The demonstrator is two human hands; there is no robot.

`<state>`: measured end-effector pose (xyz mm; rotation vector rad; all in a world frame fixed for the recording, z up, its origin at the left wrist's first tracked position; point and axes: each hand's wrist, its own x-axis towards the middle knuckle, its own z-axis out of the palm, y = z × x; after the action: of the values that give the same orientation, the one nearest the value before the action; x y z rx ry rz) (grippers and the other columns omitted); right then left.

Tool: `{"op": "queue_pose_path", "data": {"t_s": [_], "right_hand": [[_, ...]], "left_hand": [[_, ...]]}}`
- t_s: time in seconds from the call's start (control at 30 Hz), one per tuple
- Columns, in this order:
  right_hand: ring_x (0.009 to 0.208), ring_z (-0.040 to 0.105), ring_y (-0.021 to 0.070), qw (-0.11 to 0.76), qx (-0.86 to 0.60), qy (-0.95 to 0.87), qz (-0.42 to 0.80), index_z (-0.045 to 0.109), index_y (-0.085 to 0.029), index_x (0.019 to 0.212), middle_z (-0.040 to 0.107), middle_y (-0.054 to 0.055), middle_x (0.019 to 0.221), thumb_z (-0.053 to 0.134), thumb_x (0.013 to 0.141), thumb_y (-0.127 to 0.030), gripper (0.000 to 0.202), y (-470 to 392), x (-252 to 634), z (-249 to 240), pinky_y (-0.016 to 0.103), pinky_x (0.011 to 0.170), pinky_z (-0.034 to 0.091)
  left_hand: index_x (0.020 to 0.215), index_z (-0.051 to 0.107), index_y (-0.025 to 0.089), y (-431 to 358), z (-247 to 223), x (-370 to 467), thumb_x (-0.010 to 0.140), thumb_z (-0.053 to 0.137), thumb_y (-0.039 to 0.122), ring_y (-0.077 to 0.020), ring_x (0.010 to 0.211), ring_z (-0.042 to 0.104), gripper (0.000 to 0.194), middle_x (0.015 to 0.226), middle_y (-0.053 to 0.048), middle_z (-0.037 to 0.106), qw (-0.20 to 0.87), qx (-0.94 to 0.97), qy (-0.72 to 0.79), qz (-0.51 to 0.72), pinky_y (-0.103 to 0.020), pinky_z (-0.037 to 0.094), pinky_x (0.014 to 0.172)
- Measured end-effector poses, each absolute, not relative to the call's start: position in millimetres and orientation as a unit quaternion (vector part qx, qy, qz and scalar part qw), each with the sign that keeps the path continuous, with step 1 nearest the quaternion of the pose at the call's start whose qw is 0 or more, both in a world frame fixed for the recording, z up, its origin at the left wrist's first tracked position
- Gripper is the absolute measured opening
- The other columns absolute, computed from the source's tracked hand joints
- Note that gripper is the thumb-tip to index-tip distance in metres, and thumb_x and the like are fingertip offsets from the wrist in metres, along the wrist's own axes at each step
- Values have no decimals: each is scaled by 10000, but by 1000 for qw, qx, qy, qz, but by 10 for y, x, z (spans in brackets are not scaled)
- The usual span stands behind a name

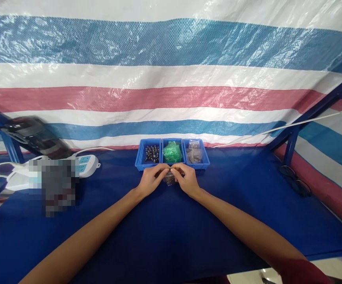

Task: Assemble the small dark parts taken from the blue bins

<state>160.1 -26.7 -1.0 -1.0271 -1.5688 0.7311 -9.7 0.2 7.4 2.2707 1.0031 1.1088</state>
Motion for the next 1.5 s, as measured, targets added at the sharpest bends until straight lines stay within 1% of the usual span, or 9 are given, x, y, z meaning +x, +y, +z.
{"op": "queue_pose_path", "data": {"t_s": [0.13, 0.3, 0.47, 0.83, 0.93, 1.1, 1.23, 1.4, 1.5], "right_hand": [[625, 578, 136, 532, -434, -662, 301, 620, -185, 922, 636, 38, 802, 512, 868, -343, 199, -277, 1624, -14, 255, 594, 485], [620, 572, 131, 535, -454, -645, 303, 593, -190, 958, 616, 28, 782, 502, 867, -354, 208, -290, 1632, -45, 256, 600, 489], [536, 549, 105, 539, -436, -646, 320, 565, -190, 959, 586, 10, 746, 480, 883, -355, 202, -294, 1612, -40, 243, 562, 485], [554, 583, 96, 557, -404, -653, 315, 545, -192, 933, 573, 31, 868, 472, 887, -330, 163, -273, 1576, -17, 225, 516, 490], [576, 582, 98, 551, -414, -656, 307, 552, -191, 923, 569, 37, 883, 473, 886, -329, 163, -279, 1594, -13, 224, 526, 487], [615, 566, 100, 545, -430, -659, 290, 571, -189, 904, 569, 51, 939, 492, 877, -331, 164, -277, 1618, -36, 228, 561, 487], [634, 567, 100, 551, -407, -667, 295, 573, -185, 925, 556, 49, 927, 481, 886, -317, 167, -293, 1633, -38, 223, 560, 482], [583, 568, 89, 559, -368, -663, 335, 570, -177, 1007, 577, 37, 842, 383, 932, -341, 260, -301, 1639, -14, 211, 531, 476], [573, 583, 98, 538, -385, -670, 338, 585, -170, 1006, 590, 32, 796, 437, 911, -362, 260, -287, 1620, -8, 205, 507, 468]], "left_hand": [[982, 615, 175, 2, 45, -86, 901, 484, 341, -123, 718, 651, 227, 877, -29, 687, 224, 808, 369, 401, -209, 501, 673], [1037, 576, 169, 0, -4, -81, 902, 479, 350, -110, 647, 633, 245, 766, -7, 666, 237, 802, 374, 400, -203, 488, 649], [989, 575, 160, -1, -3, -97, 918, 441, 343, -101, 652, 609, 237, 808, -18, 650, 224, 811, 367, 397, -197, 478, 633], [969, 576, 178, 1, 25, -131, 931, 421, 290, -103, 664, 607, 195, 810, -13, 653, 184, 824, 359, 398, -200, 463, 630], [969, 583, 173, -8, 41, -118, 934, 411, 292, -115, 686, 615, 212, 790, -22, 655, 183, 824, 355, 402, -209, 470, 645], [952, 599, 165, -15, 48, -95, 933, 411, 268, -119, 723, 621, 215, 844, -40, 658, 177, 823, 348, 413, -205, 470, 649], [948, 599, 155, -18, 44, -98, 932, 416, 223, -113, 715, 612, 196, 827, -42, 653, 149, 830, 327, 427, -202, 462, 649], [958, 595, 150, -8, 35, -113, 923, 422, 160, -114, 742, 619, 177, 836, -48, 654, 116, 830, 298, 456, -207, 473, 668], [965, 598, 163, -4, 33, -120, 919, 425, 147, -123, 780, 627, 180, 858, -49, 656, 104, 832, 280, 468, -223, 489, 699]]}}
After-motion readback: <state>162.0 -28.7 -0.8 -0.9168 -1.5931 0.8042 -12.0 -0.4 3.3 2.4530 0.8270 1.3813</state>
